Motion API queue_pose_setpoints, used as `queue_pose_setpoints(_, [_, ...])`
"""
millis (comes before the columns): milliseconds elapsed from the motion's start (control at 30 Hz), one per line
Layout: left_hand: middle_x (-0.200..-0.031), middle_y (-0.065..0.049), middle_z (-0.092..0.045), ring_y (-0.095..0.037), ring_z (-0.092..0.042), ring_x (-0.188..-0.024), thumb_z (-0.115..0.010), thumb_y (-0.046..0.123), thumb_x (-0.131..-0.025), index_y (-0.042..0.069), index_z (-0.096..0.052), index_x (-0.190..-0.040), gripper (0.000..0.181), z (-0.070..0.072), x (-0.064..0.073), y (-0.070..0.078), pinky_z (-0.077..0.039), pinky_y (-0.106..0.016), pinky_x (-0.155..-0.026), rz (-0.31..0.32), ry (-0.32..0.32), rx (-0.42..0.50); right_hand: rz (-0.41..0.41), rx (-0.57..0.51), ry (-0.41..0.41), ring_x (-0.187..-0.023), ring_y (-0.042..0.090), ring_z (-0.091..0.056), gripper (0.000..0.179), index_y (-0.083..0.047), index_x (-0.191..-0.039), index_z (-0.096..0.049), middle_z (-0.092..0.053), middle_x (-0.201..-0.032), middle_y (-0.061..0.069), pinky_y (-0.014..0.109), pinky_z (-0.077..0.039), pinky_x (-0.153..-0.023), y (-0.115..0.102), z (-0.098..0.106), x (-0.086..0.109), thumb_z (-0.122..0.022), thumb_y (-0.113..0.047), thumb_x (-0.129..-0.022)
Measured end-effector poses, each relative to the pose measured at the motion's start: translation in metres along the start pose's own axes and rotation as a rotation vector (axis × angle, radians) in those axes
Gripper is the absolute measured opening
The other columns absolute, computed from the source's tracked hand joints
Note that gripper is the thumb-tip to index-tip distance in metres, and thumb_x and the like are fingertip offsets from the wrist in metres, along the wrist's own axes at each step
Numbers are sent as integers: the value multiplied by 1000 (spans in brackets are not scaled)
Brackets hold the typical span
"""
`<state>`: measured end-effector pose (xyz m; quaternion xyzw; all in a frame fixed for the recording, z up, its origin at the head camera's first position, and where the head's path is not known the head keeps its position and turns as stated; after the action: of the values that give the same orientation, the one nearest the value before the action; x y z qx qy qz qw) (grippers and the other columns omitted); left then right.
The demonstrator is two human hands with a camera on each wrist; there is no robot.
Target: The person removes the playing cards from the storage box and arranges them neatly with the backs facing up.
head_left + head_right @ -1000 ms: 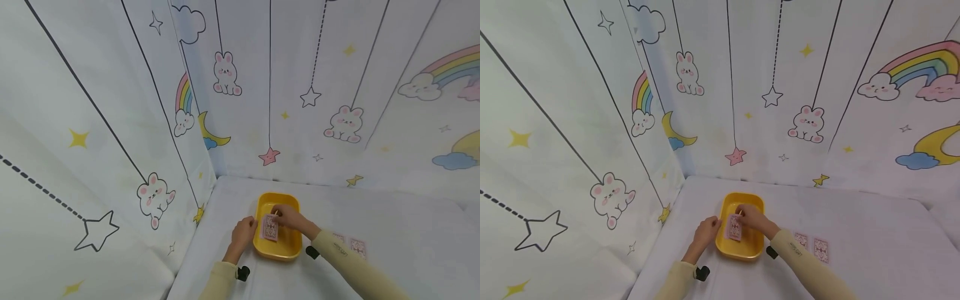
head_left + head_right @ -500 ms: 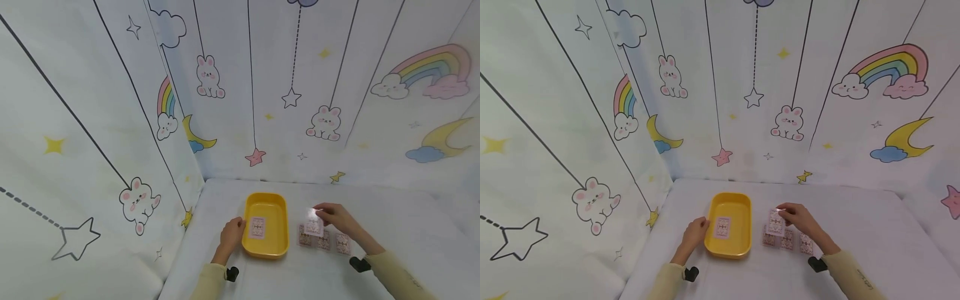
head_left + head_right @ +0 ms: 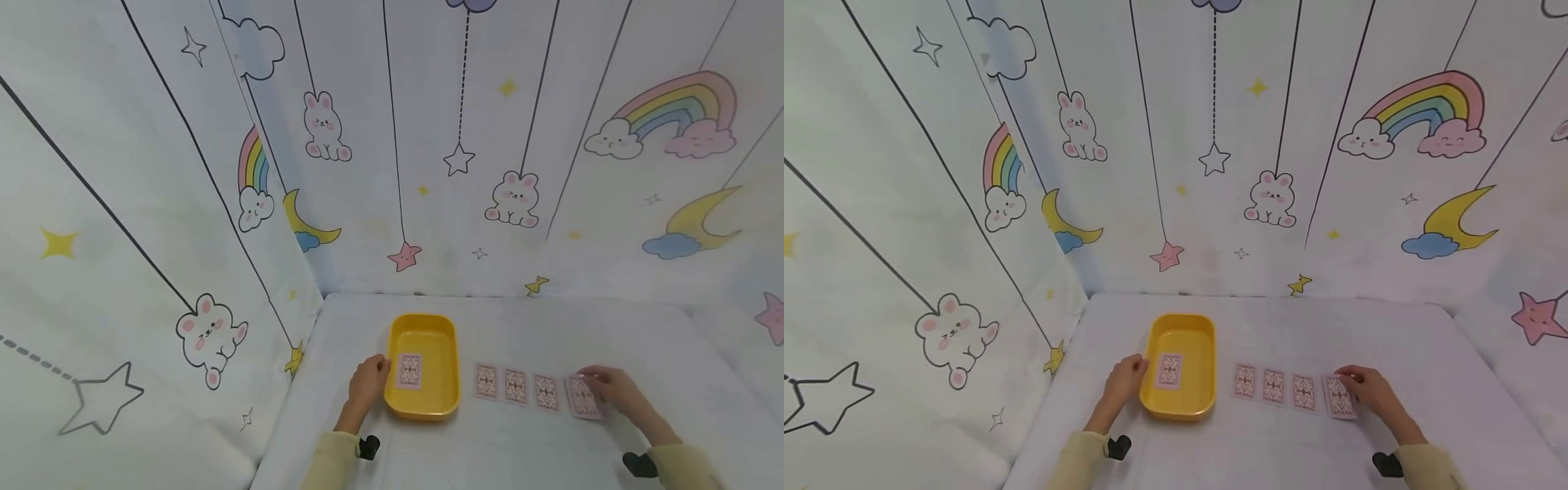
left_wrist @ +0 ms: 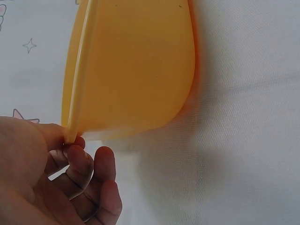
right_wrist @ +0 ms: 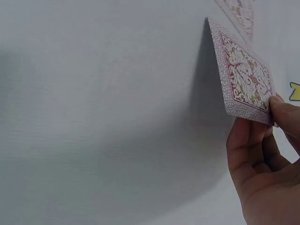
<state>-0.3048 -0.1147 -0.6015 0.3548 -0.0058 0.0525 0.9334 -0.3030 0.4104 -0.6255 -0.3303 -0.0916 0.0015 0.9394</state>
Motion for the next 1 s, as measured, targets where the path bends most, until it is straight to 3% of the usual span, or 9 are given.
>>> queue_pose_setpoints(167, [-64, 2, -42, -13, -40, -55, -55, 27, -104, 12, -49, -75, 33, 1, 1, 0, -30, -27, -51, 4, -7, 1, -20, 22, 12, -98, 35, -65, 36, 5, -121, -63, -66, -114, 27, 47, -53, -78, 9, -8, -2, -56, -24, -102])
queue_pose_setpoints(400, [-63, 1, -42, -14, -40, -55, -55, 27, -103, 12, -48, -74, 34, 3, 2, 2, -30, -27, -51, 2, -1, 10, -116, 3, 19, -85, 23, -61, 41, 8, -117, -57, -65, -97, 15, 36, -50, -69, 4, -14, -2, -59, -29, -101])
queue_pose_setpoints(500, [-63, 1, -42, -14, -40, -55, -56, 26, -103, 12, -48, -74, 33, 2, 1, 1, -30, -27, -51, -3, 1, 7, -130, 4, 27, -84, 23, -60, 43, 10, -117, -54, -64, -95, 17, 36, -50, -68, 0, -15, -1, -60, -29, -100])
queue_pose_setpoints(1000, [-64, 1, -42, -14, -40, -56, -55, 27, -104, 12, -49, -75, 33, 2, 1, 2, -30, -27, -51, -2, -5, 2, -56, 75, 93, -81, 24, -57, 29, 8, -107, -54, -61, -90, 14, 36, -48, -67, -8, -23, 0, -59, -20, -99])
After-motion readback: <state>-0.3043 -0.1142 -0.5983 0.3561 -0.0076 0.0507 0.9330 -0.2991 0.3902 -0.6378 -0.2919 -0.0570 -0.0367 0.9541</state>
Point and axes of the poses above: each hand's wrist, its own x-axis away from the middle knuckle, its own z-axis out of the back of the hand, y = z × x, the point moved 1 cm from there along -x, towards the middle knuckle
